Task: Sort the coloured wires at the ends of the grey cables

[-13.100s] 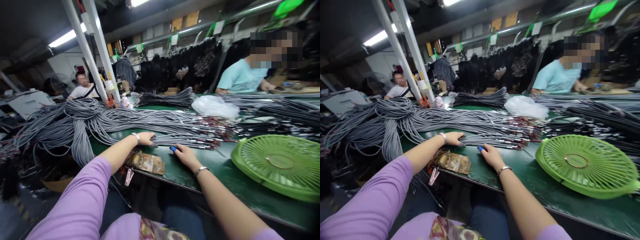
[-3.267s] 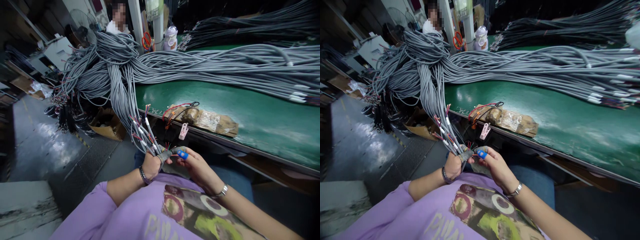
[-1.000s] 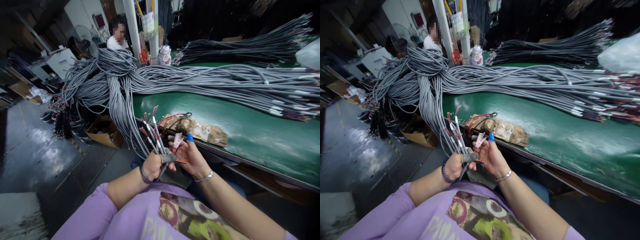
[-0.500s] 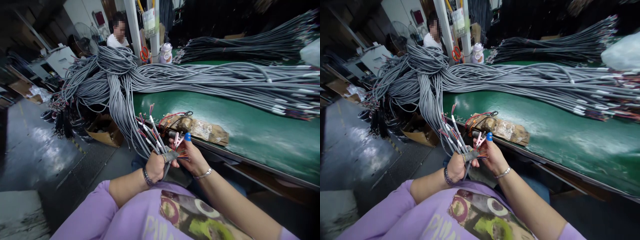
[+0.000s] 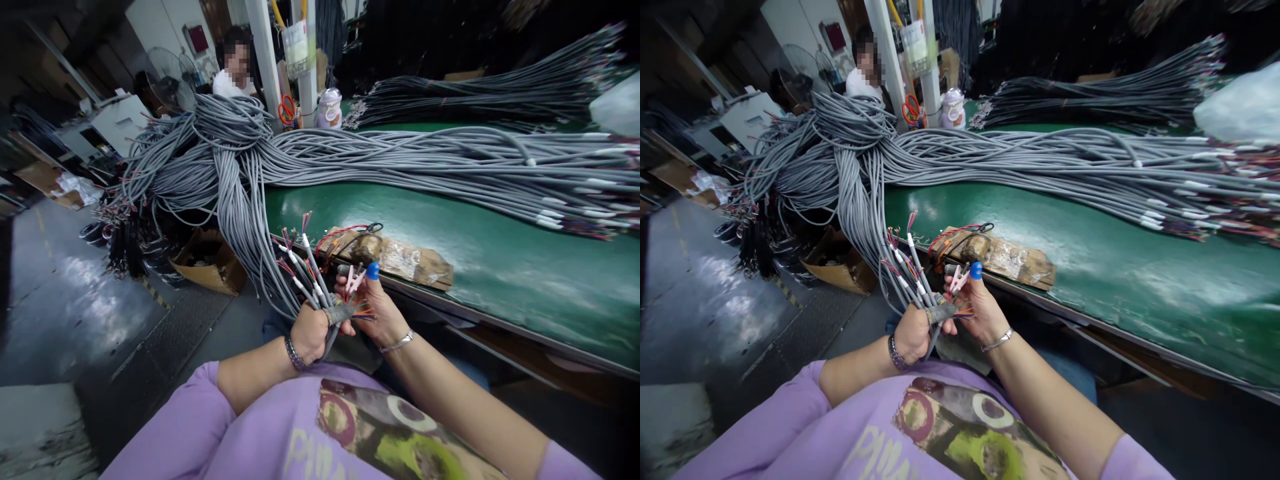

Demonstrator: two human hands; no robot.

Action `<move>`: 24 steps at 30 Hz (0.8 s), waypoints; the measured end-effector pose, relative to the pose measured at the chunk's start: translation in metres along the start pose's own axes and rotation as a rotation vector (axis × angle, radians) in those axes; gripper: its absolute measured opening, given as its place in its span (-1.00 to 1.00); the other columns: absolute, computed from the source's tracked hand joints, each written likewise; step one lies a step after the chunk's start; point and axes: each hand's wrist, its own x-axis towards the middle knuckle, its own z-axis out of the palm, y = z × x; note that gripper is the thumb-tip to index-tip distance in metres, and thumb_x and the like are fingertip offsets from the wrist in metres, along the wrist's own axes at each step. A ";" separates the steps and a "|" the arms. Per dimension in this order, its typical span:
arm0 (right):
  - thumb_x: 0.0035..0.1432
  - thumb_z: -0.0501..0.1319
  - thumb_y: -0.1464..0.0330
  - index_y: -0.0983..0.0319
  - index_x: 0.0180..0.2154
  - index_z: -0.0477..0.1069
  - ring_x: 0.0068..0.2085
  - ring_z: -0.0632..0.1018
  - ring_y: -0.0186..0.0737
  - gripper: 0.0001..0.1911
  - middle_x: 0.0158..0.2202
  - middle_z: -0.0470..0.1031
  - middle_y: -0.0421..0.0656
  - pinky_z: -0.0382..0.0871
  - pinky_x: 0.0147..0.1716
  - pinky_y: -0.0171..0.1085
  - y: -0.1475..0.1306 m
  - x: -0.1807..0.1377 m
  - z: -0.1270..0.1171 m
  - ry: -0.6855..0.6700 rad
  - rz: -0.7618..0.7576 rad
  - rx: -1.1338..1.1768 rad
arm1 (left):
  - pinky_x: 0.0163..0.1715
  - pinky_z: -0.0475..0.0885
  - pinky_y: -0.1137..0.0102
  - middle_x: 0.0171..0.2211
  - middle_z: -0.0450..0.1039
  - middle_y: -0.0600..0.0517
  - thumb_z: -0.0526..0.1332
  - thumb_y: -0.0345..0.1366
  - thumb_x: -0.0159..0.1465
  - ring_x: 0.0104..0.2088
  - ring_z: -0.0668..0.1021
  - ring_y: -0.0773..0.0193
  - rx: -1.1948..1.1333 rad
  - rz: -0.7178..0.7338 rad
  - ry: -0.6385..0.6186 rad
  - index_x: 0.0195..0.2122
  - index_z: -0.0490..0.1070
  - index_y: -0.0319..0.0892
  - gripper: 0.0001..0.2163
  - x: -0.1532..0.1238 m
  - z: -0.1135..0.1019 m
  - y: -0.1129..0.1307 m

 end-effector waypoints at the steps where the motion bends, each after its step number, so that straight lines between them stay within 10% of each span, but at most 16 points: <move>1: -0.16 0.37 -0.10 0.18 -0.37 0.44 -0.49 0.51 -0.32 -0.49 -0.44 0.54 -0.23 0.45 -0.52 -0.32 0.000 -0.002 0.001 -0.030 0.000 0.003 | -0.45 0.34 0.41 -0.73 0.33 0.05 0.38 -0.13 0.01 -0.63 0.42 0.35 -0.001 0.004 -0.001 -0.69 0.37 -0.24 -0.68 0.000 -0.001 0.000; 13: 0.10 0.29 0.08 0.17 -0.31 0.50 -0.48 0.51 -0.30 -0.71 -0.42 0.57 -0.20 0.44 -0.44 -0.29 -0.010 -0.014 0.004 -0.061 0.066 -0.050 | -0.48 0.35 0.42 -0.73 0.34 0.08 0.39 -0.16 0.01 -0.63 0.43 0.36 -0.062 0.046 0.015 -0.63 0.36 -0.22 -0.70 -0.013 -0.002 0.001; 20: 0.01 0.35 0.03 0.16 -0.46 0.48 -0.56 0.42 -0.29 -0.67 -0.56 0.48 -0.22 0.33 -0.58 -0.31 0.000 -0.014 -0.001 0.072 -0.291 -0.230 | -0.47 0.36 0.41 -0.74 0.33 0.11 0.40 -0.17 0.00 -0.64 0.42 0.36 -0.107 0.073 0.085 -0.57 0.38 -0.21 -0.74 -0.008 0.004 0.001; 24: 0.02 0.27 -0.07 0.18 -0.37 0.50 -0.57 0.48 -0.23 -0.56 -0.57 0.49 -0.18 0.36 -0.62 -0.26 0.001 -0.010 -0.002 -0.012 -0.112 -0.158 | -0.48 0.35 0.42 -0.73 0.33 0.10 0.41 -0.12 -0.02 -0.62 0.43 0.36 -0.065 0.081 0.114 -0.61 0.35 -0.20 -0.69 -0.005 0.007 -0.001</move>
